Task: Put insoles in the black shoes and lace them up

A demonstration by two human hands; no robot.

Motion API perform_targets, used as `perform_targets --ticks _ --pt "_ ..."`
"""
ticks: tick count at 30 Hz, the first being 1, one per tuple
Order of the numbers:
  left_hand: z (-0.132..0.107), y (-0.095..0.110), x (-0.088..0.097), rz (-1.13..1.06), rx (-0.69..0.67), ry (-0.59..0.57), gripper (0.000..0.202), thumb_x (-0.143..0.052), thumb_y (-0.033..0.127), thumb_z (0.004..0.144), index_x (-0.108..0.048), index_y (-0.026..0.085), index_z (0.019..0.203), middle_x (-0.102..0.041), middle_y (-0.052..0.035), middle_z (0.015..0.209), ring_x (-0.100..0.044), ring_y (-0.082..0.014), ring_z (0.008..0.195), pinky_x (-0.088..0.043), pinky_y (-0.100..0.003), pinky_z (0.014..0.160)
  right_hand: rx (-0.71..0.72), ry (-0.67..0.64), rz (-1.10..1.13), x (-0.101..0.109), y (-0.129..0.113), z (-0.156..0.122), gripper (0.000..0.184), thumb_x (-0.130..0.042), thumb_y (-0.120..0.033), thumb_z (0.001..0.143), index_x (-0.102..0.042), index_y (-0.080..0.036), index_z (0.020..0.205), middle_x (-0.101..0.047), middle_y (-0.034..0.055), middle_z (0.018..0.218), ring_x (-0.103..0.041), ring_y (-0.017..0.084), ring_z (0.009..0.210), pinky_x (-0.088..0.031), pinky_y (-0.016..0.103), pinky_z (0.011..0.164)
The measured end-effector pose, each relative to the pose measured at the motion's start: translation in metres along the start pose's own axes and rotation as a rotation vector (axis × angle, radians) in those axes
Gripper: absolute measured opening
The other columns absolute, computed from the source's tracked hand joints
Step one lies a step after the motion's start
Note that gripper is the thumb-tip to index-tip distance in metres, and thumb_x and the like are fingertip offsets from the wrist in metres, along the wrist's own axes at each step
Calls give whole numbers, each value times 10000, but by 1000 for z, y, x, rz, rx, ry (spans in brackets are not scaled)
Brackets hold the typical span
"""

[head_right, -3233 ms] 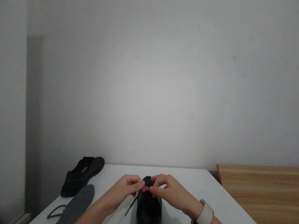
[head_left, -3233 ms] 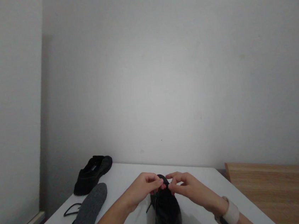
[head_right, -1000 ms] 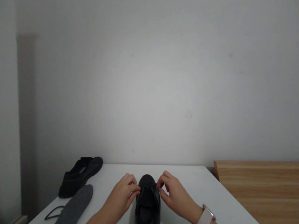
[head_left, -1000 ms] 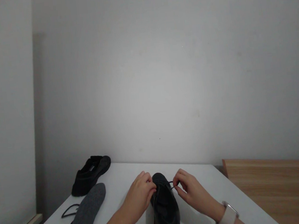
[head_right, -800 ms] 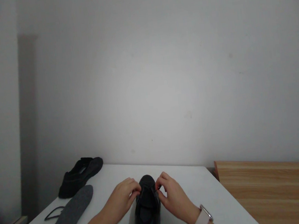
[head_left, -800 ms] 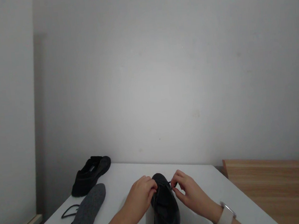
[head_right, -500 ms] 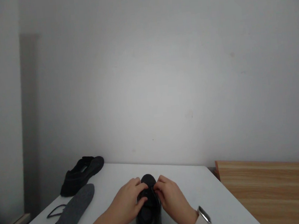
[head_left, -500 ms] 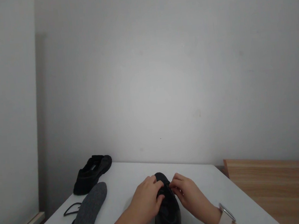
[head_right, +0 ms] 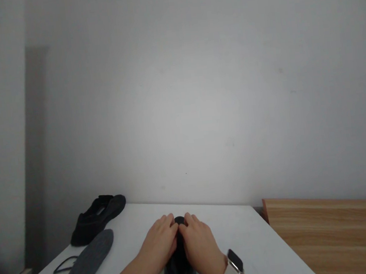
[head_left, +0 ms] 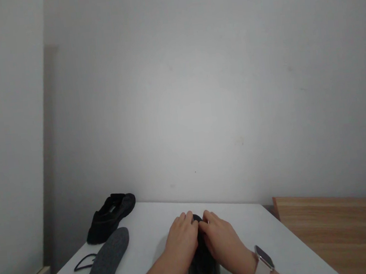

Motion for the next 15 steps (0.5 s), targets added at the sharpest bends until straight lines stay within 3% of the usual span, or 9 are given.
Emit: perform_targets --ticks 4,8,12,15 --pt "1 -7 6 -254 4 170 219 -319 93 856 -529 155 870 -544 -111 971 -544 -216 892 -441 -383 813 -53 185 347 0 6 9 165 -385 -95 833 -515 -197 842 -574 52 851 -543 167 750 -414 285 664" --pt "8 -17 12 -668 7 367 161 -292 187 903 -433 196 827 -529 -60 892 -560 -172 821 -451 -327 761 -183 305 763 9 11 19 178 -359 -334 916 -452 -208 832 -538 -8 665 -502 133 551 -392 260 523" --pt "16 -23 3 -1076 47 313 131 -291 310 930 -383 222 897 -579 10 729 -600 -134 645 -460 -266 626 -189 344 977 8 11 23 248 -400 -456 895 -427 -215 848 -525 -28 642 -517 126 534 -412 253 495" --pt "22 -22 -9 -1170 58 264 168 -341 384 913 -402 227 922 -505 76 546 -522 -108 470 -397 -209 489 -175 316 1044 3 10 24 259 -432 -471 879 -429 -213 851 -549 -19 685 -532 121 537 -431 256 496"
Point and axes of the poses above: each hand's wrist, its own z-axis towards the middle knuckle, its own x-axis out of the back of the hand, y = z × x, the point moved 1 cm from there along z, towards the middle knuckle
